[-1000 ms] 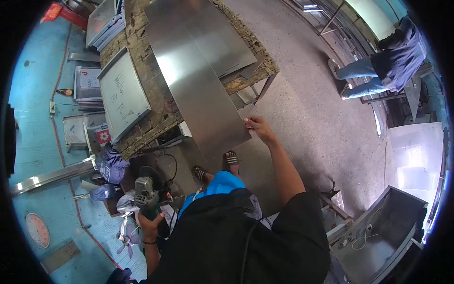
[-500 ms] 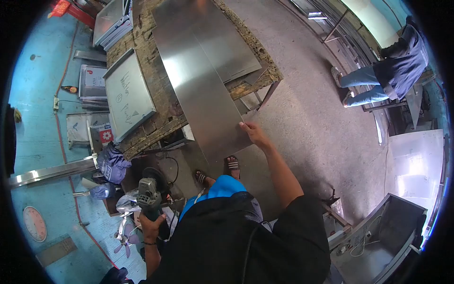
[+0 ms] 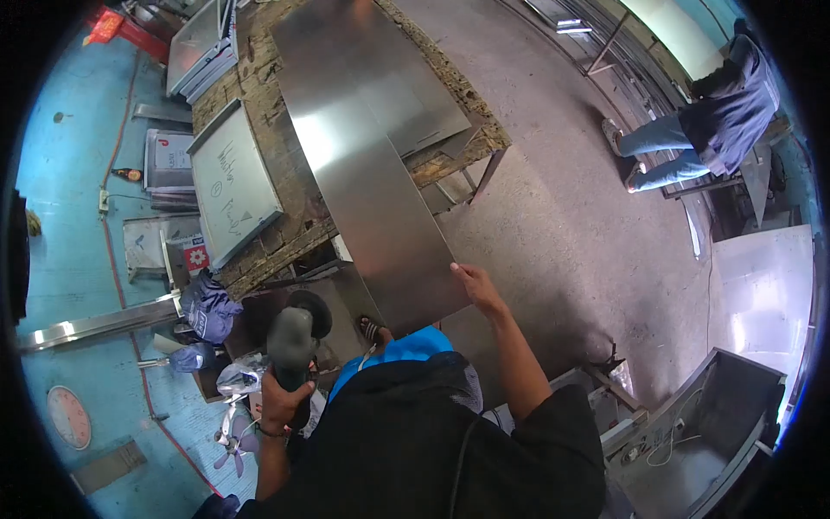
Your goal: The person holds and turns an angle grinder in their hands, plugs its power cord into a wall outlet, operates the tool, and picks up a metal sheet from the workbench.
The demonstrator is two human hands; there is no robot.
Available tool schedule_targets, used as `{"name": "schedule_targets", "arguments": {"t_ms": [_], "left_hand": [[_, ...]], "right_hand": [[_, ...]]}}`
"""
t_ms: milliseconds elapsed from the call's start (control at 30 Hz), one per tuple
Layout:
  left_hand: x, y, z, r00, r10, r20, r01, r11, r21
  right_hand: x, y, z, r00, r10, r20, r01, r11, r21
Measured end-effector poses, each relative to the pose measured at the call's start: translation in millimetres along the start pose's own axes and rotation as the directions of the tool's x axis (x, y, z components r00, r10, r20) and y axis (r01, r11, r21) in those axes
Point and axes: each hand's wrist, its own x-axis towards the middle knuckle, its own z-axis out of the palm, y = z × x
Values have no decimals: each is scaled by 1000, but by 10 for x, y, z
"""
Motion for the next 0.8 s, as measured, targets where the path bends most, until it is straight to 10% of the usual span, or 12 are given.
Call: {"name": "schedule_targets", "arguments": {"t_ms": [133, 233, 333, 600, 733, 800], "left_hand": [[222, 207, 114, 996, 11, 84, -23, 989, 146], [367, 382, 239, 987, 33, 159, -59, 985, 165], [468, 598, 364, 976, 49, 210, -100, 966, 240], [686, 618, 339, 956, 132, 260, -191, 957, 217], [704, 373, 93, 966, 135, 220, -186, 954, 234], [638, 313, -1, 977, 124, 175, -162, 962, 219]], "right_hand": [[-149, 428, -99, 997, 12, 77, -36, 948, 316], [-427, 582, 109, 989, -114, 90, 1, 627, 779], [-480, 907, 444, 966, 233, -111, -48, 584, 810], [-332, 239, -140, 841, -124, -527, 108, 992, -61], [193, -540, -197, 912, -251, -323, 187, 958, -218], [700, -671, -213, 999, -25, -29, 23, 996, -85]]}}
